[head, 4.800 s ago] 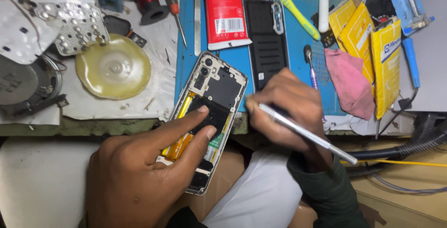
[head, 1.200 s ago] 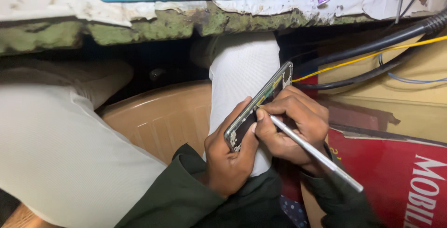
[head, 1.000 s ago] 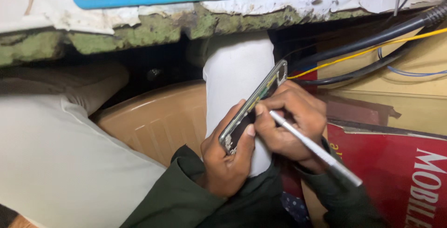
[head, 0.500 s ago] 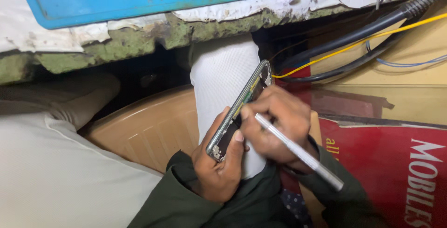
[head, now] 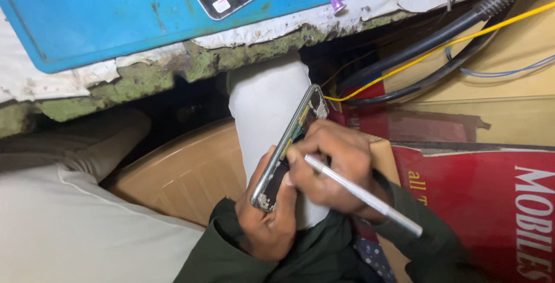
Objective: The person sits with a disassembled smartphone on their lap and uses a metal pry tool to scrape and lift the old battery and adhesive from the phone frame. They then pick up an adhesive tube and apply adhesive to the phone frame.
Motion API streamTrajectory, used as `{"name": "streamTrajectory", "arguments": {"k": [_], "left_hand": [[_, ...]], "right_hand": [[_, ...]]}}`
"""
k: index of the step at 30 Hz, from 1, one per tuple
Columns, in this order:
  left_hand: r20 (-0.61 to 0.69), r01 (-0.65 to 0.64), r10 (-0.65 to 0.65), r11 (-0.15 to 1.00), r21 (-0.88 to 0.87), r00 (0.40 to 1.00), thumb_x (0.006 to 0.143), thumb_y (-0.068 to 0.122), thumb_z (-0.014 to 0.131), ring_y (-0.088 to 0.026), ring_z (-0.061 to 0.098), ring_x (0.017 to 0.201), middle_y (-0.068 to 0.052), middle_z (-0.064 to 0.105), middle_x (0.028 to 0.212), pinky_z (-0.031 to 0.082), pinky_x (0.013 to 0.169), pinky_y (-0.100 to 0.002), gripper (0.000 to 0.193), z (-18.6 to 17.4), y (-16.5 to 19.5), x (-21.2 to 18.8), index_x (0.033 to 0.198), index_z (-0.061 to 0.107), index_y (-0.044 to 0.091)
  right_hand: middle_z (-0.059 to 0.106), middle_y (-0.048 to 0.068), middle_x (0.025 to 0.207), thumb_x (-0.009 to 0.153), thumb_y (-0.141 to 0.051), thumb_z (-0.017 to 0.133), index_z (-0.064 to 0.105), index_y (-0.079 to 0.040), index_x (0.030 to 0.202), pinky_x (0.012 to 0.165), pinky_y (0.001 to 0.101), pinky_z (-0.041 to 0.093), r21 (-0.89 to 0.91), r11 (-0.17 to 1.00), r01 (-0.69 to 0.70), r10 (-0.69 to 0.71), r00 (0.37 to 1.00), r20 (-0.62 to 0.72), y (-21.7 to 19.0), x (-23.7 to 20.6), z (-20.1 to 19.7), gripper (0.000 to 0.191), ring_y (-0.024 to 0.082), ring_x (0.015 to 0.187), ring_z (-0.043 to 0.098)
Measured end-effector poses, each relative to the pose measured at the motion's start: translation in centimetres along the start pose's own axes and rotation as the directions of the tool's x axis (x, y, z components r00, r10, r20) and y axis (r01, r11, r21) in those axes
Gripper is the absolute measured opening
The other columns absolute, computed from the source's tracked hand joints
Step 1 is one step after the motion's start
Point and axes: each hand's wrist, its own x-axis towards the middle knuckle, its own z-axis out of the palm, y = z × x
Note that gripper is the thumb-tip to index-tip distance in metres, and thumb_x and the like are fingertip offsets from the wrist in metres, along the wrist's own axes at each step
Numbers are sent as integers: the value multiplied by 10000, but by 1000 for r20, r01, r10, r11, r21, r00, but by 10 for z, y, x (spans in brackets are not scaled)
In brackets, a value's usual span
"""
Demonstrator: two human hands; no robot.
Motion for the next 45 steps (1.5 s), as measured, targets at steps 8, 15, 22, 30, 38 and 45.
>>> {"name": "streamTrajectory", "arguments": {"k": [8, 15, 22, 30, 38, 45], "left_hand": [[59, -72, 66, 991, 110, 996, 987, 4, 613, -214, 726, 980, -202, 726, 1114, 589, 848, -326, 444, -5, 3, 2, 1387, 506, -157], [15, -3, 3, 1000, 17, 1000, 1005, 14, 628, -143, 727, 829, -144, 753, 1030, 605, 747, -270, 424, 0, 4, 2, 1389, 539, -140], [-19, 6, -6, 1000, 13, 1000, 1002, 6, 628, -150, 740, 862, -139, 760, 1047, 613, 776, -275, 415, 2, 7, 2, 1383, 546, -138], [-22, -96, 98, 991, 95, 995, 1014, 32, 646, -210, 742, 1021, -195, 736, 1167, 595, 902, -308, 420, 0, -4, 0, 1388, 545, -130], [19, -48, 48, 998, 38, 999, 1014, 32, 629, -233, 742, 1129, -207, 734, 1242, 579, 998, -324, 452, -6, -8, -4, 1425, 522, -120], [23, -56, 56, 998, 32, 998, 1005, 35, 616, -248, 736, 1146, -231, 715, 1280, 572, 996, -331, 470, -8, -10, -3, 1435, 511, -122]], "right_hand": [[582, 72, 695, 884, 3, 732, 625, -14, 837, 530, 301, 434, -15, 1000, -4, 3, 999, -35, 7, 3, -3, 118, 169, 599, 580], [583, 71, 660, 859, -4, 730, 629, -4, 821, 494, 292, 410, 49, 998, -51, 53, 998, -46, 7, 1, -3, 108, 132, 547, 555], [576, 86, 693, 875, 10, 723, 619, 15, 817, 521, 301, 424, -15, 998, -54, 52, 994, -91, 5, 2, -1, 119, 135, 568, 562], [572, 80, 634, 832, -20, 732, 620, -7, 791, 509, 321, 423, -41, 999, 15, -15, 1000, -11, -5, -2, 3, 120, 175, 534, 568], [539, 82, 653, 860, -29, 726, 617, -5, 816, 526, 339, 402, -24, 999, 27, -28, 999, -20, -11, -3, 7, 120, 187, 556, 538], [520, 72, 624, 841, -25, 744, 609, -13, 788, 505, 337, 393, 20, 1000, 15, -15, 1000, 20, -15, -4, 8, 146, 186, 532, 532]]}}
